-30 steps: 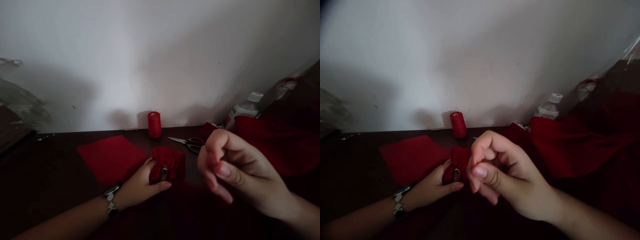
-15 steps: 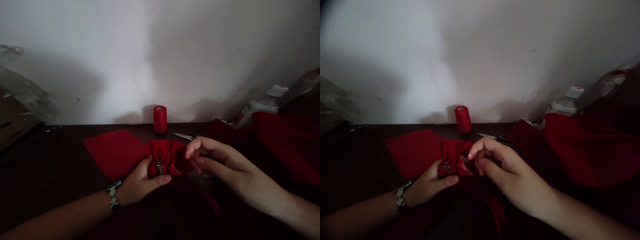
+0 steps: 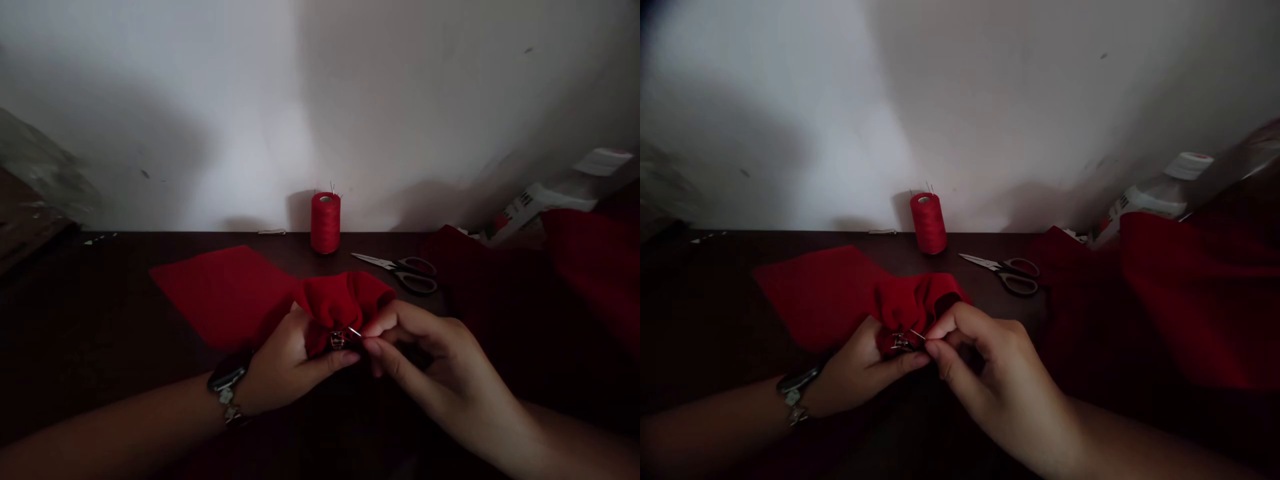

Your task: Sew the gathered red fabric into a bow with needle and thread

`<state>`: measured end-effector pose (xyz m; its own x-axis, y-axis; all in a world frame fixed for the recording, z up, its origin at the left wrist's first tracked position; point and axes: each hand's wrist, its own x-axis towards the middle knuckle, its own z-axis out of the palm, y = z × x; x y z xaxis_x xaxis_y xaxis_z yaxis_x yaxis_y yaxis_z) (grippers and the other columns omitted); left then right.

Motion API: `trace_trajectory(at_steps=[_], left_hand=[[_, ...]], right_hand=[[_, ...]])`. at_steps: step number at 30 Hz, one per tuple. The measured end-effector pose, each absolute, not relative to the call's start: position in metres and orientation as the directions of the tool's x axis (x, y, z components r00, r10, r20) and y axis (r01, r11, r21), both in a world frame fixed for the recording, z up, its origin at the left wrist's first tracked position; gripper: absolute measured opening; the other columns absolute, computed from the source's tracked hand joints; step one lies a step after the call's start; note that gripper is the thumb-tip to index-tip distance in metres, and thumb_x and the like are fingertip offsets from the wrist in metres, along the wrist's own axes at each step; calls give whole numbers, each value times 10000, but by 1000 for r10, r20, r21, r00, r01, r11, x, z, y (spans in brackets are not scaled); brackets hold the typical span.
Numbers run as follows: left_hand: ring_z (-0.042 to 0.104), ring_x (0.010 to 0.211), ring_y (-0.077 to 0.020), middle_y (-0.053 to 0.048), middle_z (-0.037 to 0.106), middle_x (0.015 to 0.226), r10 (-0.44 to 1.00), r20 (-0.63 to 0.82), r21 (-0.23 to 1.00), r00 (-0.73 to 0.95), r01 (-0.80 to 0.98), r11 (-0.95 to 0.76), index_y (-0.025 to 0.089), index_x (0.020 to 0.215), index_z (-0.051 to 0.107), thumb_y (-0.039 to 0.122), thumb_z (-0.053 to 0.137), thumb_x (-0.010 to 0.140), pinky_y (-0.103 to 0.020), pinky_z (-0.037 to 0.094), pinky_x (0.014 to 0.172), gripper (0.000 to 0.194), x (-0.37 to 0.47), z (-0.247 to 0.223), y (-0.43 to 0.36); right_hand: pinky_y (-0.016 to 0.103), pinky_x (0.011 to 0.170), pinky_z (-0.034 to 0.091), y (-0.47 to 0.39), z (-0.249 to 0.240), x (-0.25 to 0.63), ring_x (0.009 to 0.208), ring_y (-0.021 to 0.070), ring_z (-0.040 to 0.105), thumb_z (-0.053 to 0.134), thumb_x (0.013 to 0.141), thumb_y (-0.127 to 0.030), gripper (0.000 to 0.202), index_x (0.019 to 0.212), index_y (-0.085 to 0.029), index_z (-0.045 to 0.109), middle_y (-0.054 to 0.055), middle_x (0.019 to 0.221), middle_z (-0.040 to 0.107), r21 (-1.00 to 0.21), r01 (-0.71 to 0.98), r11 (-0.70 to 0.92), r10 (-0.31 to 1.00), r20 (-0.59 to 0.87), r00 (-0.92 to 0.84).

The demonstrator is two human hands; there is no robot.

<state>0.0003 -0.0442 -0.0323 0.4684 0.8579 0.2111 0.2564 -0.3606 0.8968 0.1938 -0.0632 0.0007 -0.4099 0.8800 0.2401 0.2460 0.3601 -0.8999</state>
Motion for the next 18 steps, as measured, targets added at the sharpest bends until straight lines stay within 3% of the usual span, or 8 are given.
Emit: trace_trajectory(at_steps=[13, 15, 18], left_hand=[[606, 957, -228, -58, 659, 994, 847, 347, 799, 402, 346, -491, 187, 873, 562, 330, 661, 813, -421, 489, 894, 184, 0, -38, -48], [592, 1033, -264, -76, 659, 1028, 835, 386, 740, 393, 408, -534, 190, 886, 559, 345, 640, 823, -492, 446, 966, 187, 1, -40, -49], [571, 1105, -290, -98, 655, 1088, 797, 441, 633, 413, 486, -603, 187, 936, 554, 323, 600, 845, -598, 277, 1093, 170, 1, -43, -51]], right_hand=[[139, 495, 406, -66, -7, 190, 507, 48, 491, 525, 911, -167, 100, 814, -191, 518, -55, 619, 558, -864, 270, 425, 847, 274, -456], [138, 484, 395, -68, -7, 190, 496, 45, 478, 517, 911, -156, 106, 813, -194, 500, -62, 610, 539, -870, 256, 422, 847, 277, -454], [140, 477, 382, -71, -8, 189, 486, 44, 462, 501, 913, -145, 122, 809, -201, 472, -71, 597, 517, -877, 232, 421, 847, 288, -448]])
